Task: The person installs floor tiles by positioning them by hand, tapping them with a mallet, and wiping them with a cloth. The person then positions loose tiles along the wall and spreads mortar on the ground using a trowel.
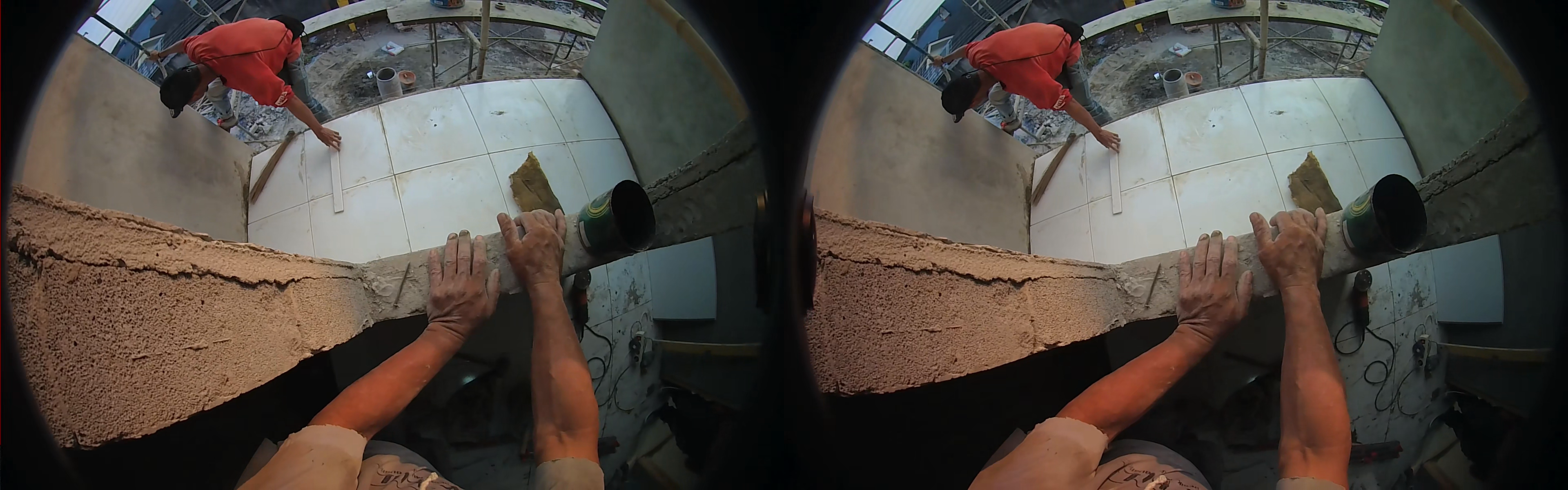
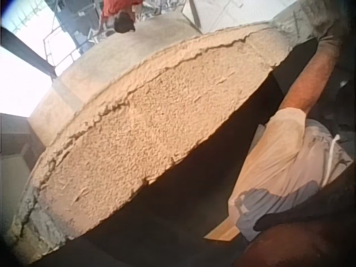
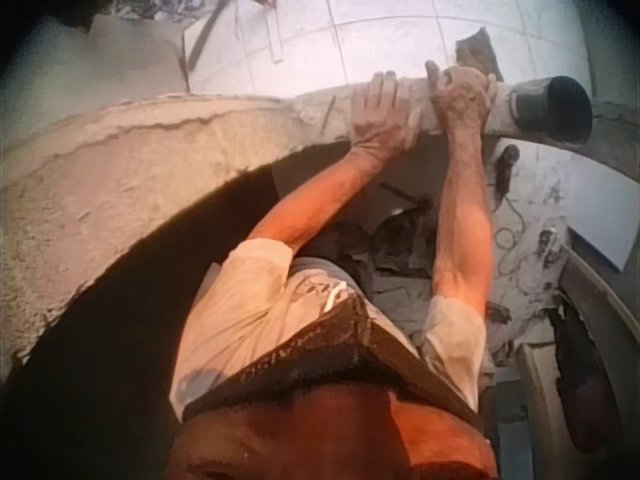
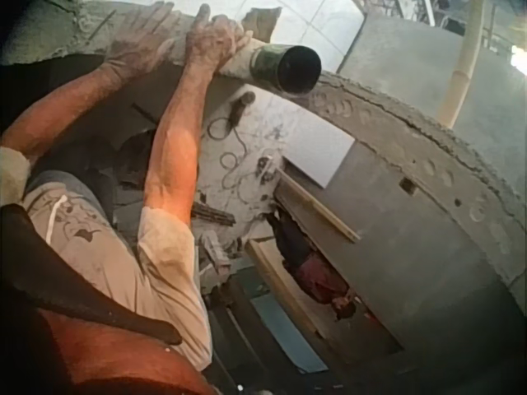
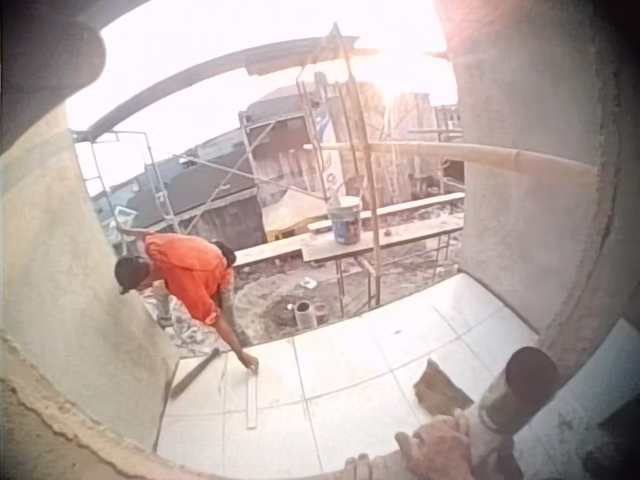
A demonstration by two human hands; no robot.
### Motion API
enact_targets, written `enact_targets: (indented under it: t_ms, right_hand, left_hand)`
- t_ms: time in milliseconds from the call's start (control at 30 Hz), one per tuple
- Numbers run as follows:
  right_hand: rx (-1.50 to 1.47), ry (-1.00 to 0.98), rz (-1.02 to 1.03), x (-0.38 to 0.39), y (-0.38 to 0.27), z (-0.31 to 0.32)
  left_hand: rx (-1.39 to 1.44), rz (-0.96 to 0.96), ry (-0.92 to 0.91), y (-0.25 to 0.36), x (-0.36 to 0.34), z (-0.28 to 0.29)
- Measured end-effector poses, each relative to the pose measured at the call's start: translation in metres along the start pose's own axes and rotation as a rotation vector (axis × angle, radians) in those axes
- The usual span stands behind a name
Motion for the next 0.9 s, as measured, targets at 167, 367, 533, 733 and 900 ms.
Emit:
enact_targets:
  t_ms: [167, 367, 533, 733, 900]
  right_hand:
    - [-0.005, -0.002, -0.004, -0.0013, 0.0014, -0.0058]
    - [0.007, -0.008, -0.002, -0.0022, 0.0017, -0.0076]
    - [0.008, 0.004, -0.004, -0.0016, 0.0032, -0.0074]
    - [-0.001, -0.02, -0.017, -0.002, 0.0018, -0.0086]
    - [-0.015, -0.004, -0.022, -0.0022, 0.005, -0.0077]
  left_hand:
    - [0.014, -0.001, -0.011, -0.0027, -0.0002, -0.0015]
    - [0.017, 0.014, -0.033, -0.0037, -0.0014, -0.0013]
    - [0.02, 0.005, -0.029, -0.0029, -0.0003, -0.0018]
    - [0.024, 0.012, -0.03, -0.0051, -0.0002, -0.0019]
    - [0.026, 0.005, -0.03, -0.0026, -0.0012, -0.001]
Point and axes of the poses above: each hand's wrist, its own x-axis away from the middle knuckle, its own z-axis out of the back of the hand, y = z × x, the point moved 10 cm from there along -x, towards the middle knuckle, and after that the axes turned 5 degrees about -y, right-handed, at the moved point
